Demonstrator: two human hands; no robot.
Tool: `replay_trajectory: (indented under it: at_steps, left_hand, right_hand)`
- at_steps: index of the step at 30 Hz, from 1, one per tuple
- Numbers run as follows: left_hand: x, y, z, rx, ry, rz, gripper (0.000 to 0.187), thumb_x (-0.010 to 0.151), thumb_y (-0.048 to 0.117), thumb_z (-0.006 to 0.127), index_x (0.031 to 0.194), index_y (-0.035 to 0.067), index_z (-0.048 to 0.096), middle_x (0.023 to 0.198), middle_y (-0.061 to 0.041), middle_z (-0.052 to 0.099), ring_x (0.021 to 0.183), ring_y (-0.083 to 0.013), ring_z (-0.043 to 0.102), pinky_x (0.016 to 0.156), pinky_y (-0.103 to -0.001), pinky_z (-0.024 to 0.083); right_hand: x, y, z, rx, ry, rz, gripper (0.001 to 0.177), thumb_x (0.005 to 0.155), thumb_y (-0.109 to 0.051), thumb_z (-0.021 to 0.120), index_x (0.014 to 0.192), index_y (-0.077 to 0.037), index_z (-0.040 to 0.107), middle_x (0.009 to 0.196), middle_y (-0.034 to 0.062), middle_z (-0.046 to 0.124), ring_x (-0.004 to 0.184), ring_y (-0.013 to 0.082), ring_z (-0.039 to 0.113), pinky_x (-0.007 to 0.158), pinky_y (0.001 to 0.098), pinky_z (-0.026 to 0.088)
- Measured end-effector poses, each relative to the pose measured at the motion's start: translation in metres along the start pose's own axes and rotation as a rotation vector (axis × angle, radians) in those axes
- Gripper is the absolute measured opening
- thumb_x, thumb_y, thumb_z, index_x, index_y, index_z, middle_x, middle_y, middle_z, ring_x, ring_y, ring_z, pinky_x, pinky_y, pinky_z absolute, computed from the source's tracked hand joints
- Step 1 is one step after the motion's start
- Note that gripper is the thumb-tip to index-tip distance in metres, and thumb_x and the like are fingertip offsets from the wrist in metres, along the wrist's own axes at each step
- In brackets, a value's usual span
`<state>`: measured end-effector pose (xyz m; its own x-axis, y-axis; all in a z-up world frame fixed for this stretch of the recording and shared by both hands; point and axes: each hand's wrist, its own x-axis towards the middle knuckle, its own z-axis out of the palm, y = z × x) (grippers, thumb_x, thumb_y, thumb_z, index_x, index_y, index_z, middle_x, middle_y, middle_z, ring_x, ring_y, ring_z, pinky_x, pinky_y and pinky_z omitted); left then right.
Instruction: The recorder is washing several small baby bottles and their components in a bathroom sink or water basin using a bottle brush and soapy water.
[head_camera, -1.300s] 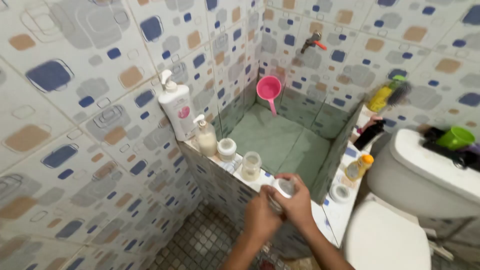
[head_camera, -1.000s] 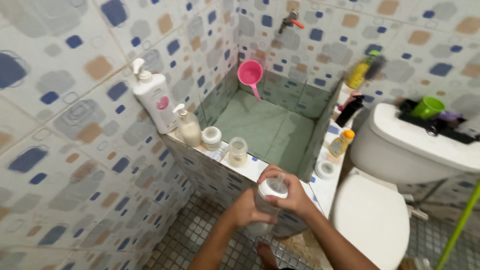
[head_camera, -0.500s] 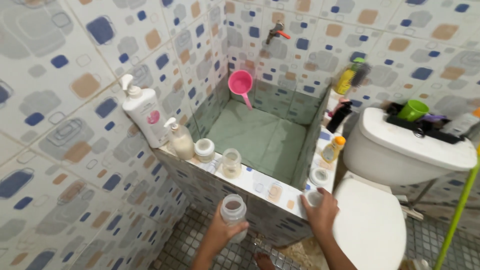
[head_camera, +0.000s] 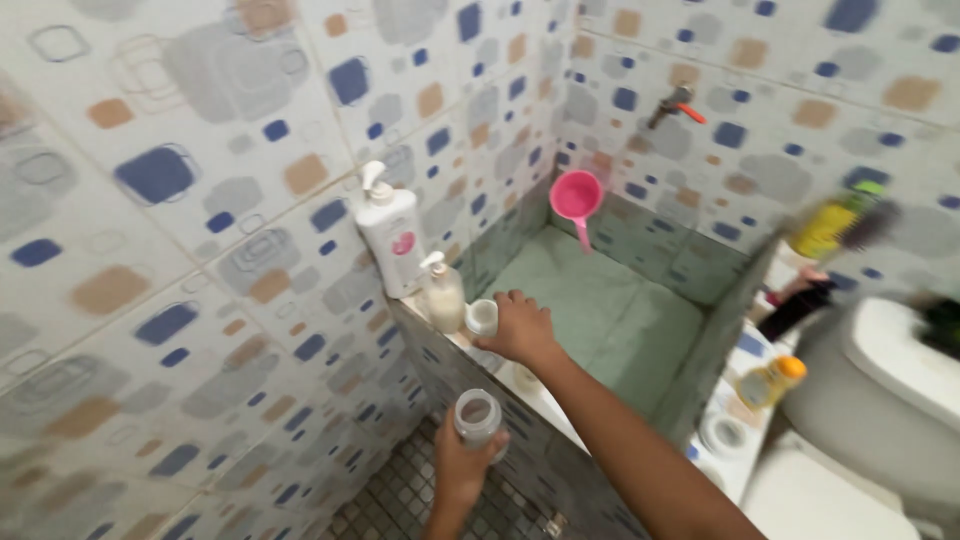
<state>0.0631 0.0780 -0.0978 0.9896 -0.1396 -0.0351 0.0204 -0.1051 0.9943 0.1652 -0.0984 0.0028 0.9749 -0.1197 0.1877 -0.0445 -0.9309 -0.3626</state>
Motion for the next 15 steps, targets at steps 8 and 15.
replay_trajectory:
  at_steps: [8,15]
  left_hand:
    - [0.039,-0.027,-0.003,0.043,0.143,0.122,0.06,0.066,0.013,0.093,0.118,0.005,0.064,0.112,-0.01,0.068,0.104,-0.0242,0.069,0.091,-0.039,0.054]
    - [0.09,0.019,0.02,0.169,0.143,0.016,0.06,0.067,0.015,0.091,0.12,0.007,0.063,0.112,-0.011,0.075,0.103,-0.0246,0.072,0.09,-0.038,0.055]
  right_hand:
    - [0.064,0.032,0.075,-0.043,-0.351,0.094,0.083,0.062,-0.047,0.092,0.125,-0.01,0.053,0.124,0.0166,0.065,0.115,0.0369,0.065,0.093,0.0524,0.053]
    - [0.061,0.076,0.022,0.261,0.053,0.144,0.082,0.061,-0.036,0.091,0.124,0.002,0.056,0.118,0.0257,0.065,0.109,0.0398,0.065,0.094,0.0456,0.054]
